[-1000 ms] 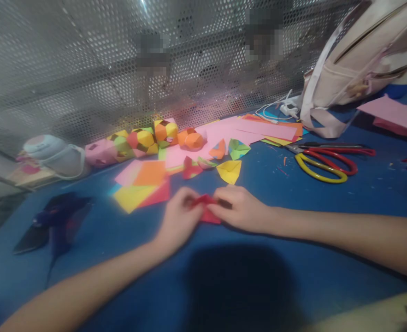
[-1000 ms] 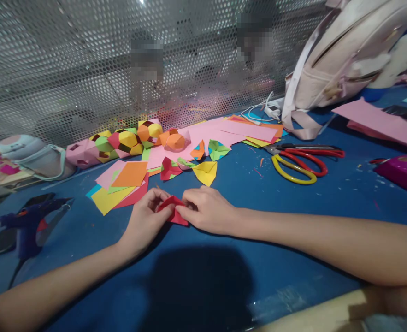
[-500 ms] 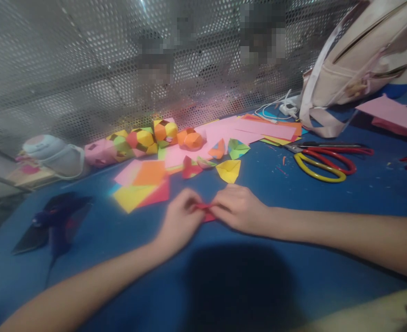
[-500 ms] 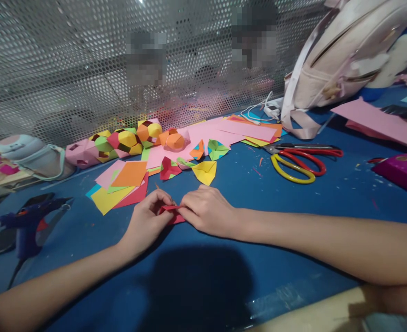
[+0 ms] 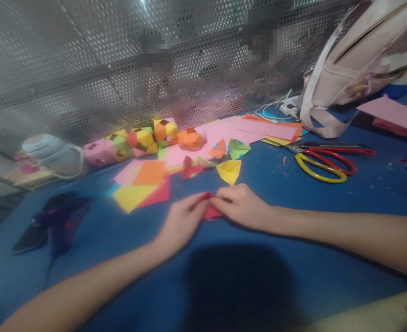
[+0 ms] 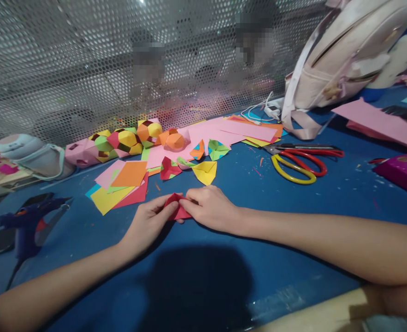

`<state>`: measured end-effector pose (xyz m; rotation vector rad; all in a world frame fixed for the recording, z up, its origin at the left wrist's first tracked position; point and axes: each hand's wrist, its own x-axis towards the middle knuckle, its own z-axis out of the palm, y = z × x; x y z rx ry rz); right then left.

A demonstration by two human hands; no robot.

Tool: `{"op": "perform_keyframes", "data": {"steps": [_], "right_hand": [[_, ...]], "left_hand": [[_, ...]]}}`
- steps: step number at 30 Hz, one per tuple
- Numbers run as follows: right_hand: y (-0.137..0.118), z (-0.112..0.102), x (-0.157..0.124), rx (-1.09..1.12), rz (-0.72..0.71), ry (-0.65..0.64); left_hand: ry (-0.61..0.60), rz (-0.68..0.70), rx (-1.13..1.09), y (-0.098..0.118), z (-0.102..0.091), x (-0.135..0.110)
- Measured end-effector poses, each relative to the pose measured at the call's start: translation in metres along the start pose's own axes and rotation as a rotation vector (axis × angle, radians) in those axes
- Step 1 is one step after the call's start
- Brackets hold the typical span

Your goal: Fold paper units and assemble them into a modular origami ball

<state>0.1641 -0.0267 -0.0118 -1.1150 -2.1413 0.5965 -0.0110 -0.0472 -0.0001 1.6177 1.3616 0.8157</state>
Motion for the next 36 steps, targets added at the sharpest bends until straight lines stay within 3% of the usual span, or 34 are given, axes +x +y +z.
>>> {"op": "perform_keyframes", "data": {"steps": [5,9,13,20,24,28,31,36], "right_hand": [[-0.004,-0.002,0.001,0.159,0.068,0.031],[0.000,0.001,0.000,0.174,-0.137,0.136],[0.002,0.000,-0.001,0.114,-0.341,0.154],[0.000,-0.002,-0.004,0.066,-0.400,0.127],[0.002,-0.013,0.003,0.056,-0.417,0.143],[0.018,-0.037,0.023,-0.083,-0.290,0.235],[0.037,-0.052,0.039,-0.225,-0.143,0.287],[0.056,-0.056,0.046,-0.283,0.171,0.129]], "left_hand": [[-0.018,0.052,0.047,0.003,-0.001,0.001],[-0.028,0.122,0.084,0.003,0.000,0.000],[-0.055,0.185,0.141,0.003,0.001,-0.002],[-0.070,0.216,0.177,0.005,0.001,-0.002],[-0.052,0.106,0.101,0.004,0.000,-0.001],[0.021,-0.039,-0.055,0.000,-0.003,0.004],[0.052,-0.054,-0.173,-0.006,-0.004,0.010],[0.178,-0.025,-0.153,-0.017,-0.008,0.017]]}}
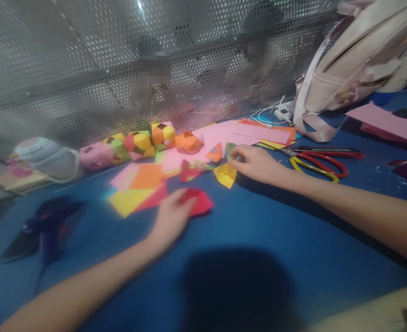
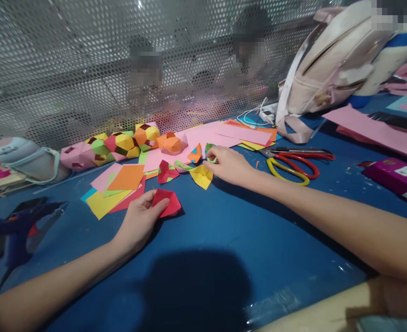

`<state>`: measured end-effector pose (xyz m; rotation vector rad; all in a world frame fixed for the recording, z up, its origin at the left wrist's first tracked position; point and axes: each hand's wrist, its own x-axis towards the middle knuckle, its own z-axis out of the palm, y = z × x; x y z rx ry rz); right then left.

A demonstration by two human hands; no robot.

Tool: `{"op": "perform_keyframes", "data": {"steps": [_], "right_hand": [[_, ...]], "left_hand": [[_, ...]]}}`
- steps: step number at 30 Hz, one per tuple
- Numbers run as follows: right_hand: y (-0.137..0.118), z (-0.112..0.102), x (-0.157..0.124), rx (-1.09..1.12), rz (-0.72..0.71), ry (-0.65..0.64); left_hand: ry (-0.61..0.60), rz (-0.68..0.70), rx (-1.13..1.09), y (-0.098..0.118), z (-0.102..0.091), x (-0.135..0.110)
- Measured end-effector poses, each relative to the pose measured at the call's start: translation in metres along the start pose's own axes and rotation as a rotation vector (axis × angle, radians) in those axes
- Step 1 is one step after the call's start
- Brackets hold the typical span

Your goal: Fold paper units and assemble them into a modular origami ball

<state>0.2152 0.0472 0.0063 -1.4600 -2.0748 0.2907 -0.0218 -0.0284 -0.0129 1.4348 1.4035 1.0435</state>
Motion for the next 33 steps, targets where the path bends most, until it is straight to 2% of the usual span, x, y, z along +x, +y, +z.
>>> {"op": "perform_keyframes", "data": {"steps": [4,7,10,14,18,23,28,31,33], "right_hand": [[0.001,0.005,-0.004,0.006,0.023,-0.063],[-0.006,0.004,-0.008,0.133,0.029,-0.029],[-0.026,-0.001,-0.016,0.387,0.047,-0.018],[-0.058,0.000,-0.035,0.601,0.000,-0.163],[-0.070,0.009,-0.046,0.537,-0.040,-0.219],[-0.065,0.017,-0.043,0.452,-0.047,-0.174],[-0.064,0.020,-0.043,0.409,-0.034,-0.132],[-0.063,0.023,-0.045,0.342,-0.041,-0.103],[-0.063,0.025,-0.047,0.294,-0.073,-0.067]], "left_hand": [[0.018,0.030,0.022,-0.003,-0.002,0.002],[0.024,0.040,0.011,-0.003,-0.002,0.003],[0.023,0.040,-0.007,-0.003,0.000,0.003],[-0.005,0.031,-0.062,0.001,0.004,0.000],[-0.066,0.002,-0.089,0.005,0.006,-0.004],[-0.165,-0.088,-0.189,0.006,0.006,-0.006],[-0.196,-0.194,-0.392,0.009,0.006,-0.006],[-0.242,-0.160,-0.377,0.010,0.005,-0.007],[-0.237,-0.107,-0.273,0.009,0.005,-0.008]]}}
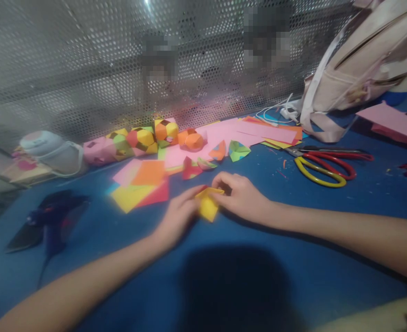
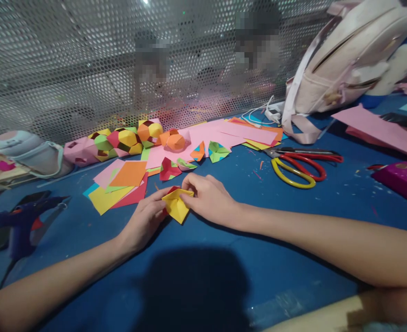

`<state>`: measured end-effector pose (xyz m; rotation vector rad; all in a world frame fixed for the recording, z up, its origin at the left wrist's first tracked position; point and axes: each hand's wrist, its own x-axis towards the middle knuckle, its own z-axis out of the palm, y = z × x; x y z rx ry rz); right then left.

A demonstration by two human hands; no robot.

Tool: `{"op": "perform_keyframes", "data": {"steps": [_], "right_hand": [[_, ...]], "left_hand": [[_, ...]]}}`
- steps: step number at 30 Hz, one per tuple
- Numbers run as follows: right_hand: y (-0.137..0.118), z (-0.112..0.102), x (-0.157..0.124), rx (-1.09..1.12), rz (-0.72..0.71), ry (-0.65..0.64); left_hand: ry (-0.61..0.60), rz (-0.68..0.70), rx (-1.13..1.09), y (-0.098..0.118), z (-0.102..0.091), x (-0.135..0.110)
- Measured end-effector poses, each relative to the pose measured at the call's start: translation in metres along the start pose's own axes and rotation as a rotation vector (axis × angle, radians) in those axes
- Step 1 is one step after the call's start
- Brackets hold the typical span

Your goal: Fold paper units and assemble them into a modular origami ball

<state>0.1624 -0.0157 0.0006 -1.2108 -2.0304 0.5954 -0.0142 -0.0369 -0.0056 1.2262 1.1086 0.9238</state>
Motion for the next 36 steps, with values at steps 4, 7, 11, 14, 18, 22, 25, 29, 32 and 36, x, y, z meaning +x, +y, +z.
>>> {"op": "perform_keyframes", "data": {"steps": [4,7,11,14,18,22,25,29,32,36], "right_hand": [[0.001,0.004,-0.003,-0.079,-0.133,0.093],[0.001,0.005,-0.005,-0.104,-0.257,0.137],[0.001,0.007,-0.007,-0.095,-0.340,0.171],[0.000,0.008,-0.008,-0.071,-0.330,0.176],[-0.002,0.008,-0.008,0.003,-0.243,0.157],[-0.001,0.010,-0.007,0.080,-0.115,0.068],[0.002,0.011,-0.008,0.079,-0.176,0.074],[0.005,0.011,-0.009,0.013,-0.318,0.132],[0.005,0.011,-0.009,-0.002,-0.329,0.125],[0.002,0.011,-0.009,0.030,-0.293,0.110]], "left_hand": [[0.061,0.086,0.257,-0.002,0.002,-0.001],[0.110,0.135,0.335,-0.002,0.003,-0.002],[0.152,0.166,0.385,0.000,0.004,-0.001],[0.174,0.191,0.409,0.000,0.004,-0.002],[0.190,0.201,0.349,-0.002,0.002,-0.003],[0.200,0.193,0.307,-0.003,0.001,-0.002],[0.194,0.183,0.325,-0.002,0.002,-0.002],[0.177,0.183,0.363,0.000,0.004,-0.002],[0.183,0.191,0.408,0.000,0.004,-0.003],[0.181,0.179,0.419,-0.002,0.002,-0.004]]}}
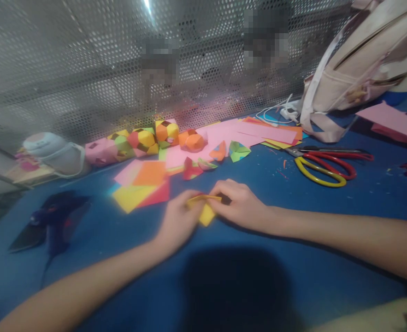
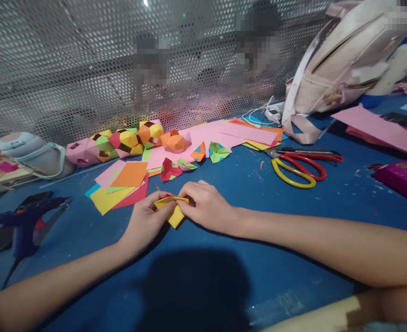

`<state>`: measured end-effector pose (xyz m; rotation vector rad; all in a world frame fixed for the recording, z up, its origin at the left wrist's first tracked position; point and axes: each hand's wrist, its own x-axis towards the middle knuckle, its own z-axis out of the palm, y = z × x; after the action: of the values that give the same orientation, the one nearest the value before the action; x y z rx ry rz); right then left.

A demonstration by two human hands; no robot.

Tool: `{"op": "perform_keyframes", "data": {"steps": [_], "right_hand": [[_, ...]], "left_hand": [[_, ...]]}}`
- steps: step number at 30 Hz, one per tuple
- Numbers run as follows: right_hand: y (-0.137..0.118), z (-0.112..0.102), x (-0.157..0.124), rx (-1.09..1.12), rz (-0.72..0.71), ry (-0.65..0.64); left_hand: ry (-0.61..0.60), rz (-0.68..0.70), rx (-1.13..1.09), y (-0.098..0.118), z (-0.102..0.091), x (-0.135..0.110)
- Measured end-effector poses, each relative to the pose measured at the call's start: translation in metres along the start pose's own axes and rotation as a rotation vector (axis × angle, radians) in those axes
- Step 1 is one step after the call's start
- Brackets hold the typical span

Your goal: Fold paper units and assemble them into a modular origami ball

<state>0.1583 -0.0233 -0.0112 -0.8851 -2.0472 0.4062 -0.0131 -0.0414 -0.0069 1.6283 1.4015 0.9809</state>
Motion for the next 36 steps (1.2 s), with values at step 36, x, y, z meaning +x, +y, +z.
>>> {"op": "perform_keyframes", "data": {"steps": [36], "right_hand": [[-0.001,-0.002,0.003,0.155,0.261,-0.103]], "left_hand": [[0.021,-0.104,-0.137,0.001,0.002,0.001]]}}
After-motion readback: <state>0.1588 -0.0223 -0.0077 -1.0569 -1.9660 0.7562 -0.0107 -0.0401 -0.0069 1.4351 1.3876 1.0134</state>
